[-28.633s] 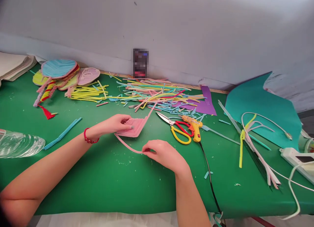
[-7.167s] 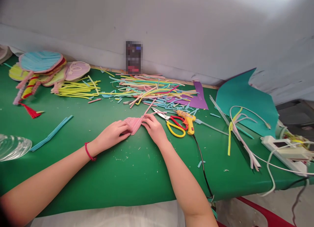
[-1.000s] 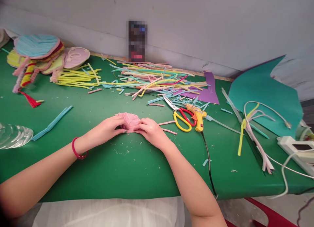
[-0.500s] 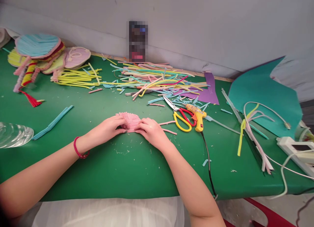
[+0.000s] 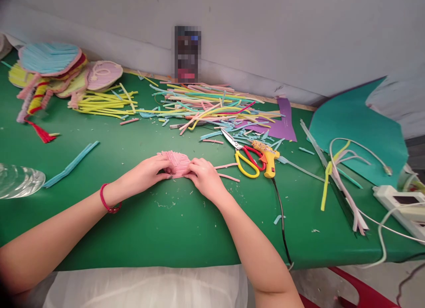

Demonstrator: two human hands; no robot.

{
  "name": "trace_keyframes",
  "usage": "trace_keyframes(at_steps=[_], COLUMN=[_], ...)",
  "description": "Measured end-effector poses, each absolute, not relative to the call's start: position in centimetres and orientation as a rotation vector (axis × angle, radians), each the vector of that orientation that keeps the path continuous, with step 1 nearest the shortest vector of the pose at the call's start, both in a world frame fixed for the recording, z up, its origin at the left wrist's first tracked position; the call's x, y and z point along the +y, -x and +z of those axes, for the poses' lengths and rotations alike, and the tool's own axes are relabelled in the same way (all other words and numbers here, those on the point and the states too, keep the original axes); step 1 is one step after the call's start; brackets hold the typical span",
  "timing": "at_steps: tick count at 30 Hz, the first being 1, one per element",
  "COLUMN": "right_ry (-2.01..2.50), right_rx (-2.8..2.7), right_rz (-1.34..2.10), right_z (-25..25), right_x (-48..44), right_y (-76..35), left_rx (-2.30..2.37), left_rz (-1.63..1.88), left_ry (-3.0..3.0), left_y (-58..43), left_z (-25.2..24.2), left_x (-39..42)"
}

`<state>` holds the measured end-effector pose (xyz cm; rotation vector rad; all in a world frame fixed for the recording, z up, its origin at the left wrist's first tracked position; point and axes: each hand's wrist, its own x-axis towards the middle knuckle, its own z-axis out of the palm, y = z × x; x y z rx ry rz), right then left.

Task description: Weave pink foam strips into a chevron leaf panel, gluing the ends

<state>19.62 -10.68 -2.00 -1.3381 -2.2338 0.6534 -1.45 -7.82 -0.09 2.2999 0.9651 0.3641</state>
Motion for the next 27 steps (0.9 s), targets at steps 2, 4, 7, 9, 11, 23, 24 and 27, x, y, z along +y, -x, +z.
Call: trace_keyframes(at_steps=[2, 4, 7, 9, 11, 23, 24, 27], right_ry=[1.351, 1.360, 1.370, 1.370, 1.366, 1.425, 1.433, 1.441], right_rx=[-2.248, -2.258, -2.269, -2.269, -2.264, -2.006, -2.005, -2.018], right_rz=[0.633, 0.617, 0.599, 0.587, 0.578, 0.712, 0.735, 0.781], right_z=[-1.9, -1.7, -1.7, -1.8, -1.9, 0.0, 0.1, 0.1], right_x=[-10.8, -10.9, -11.0, -11.1, -11.1, -10.3, -10.4, -10.5], right_y=[-19.6, -19.6, -19.4, -19.3, -19.2, -23.8, -23.8, -23.4], left_rx=[0.956, 0.947, 0.945, 0.941, 0.936, 0.946, 0.945, 0.937], left_rz=[0.380, 0.397, 0.418, 0.421, 0.417, 0.381, 0.383, 0.400], left_ry=[-2.297, -2.301, -2.306, -2.302, -2.295, -2.334, -2.326, -2.294], left_y=[1.4, 1.5, 1.5, 1.5, 1.6, 1.9, 1.9, 1.8], left_z=[-0.1, -0.1, -0.2, -0.3, -0.4, -0.9, -0.9, -0.7], left_x=[-7.8, -7.8, -7.8, -7.8, -7.8, -7.7, -7.7, -7.7])
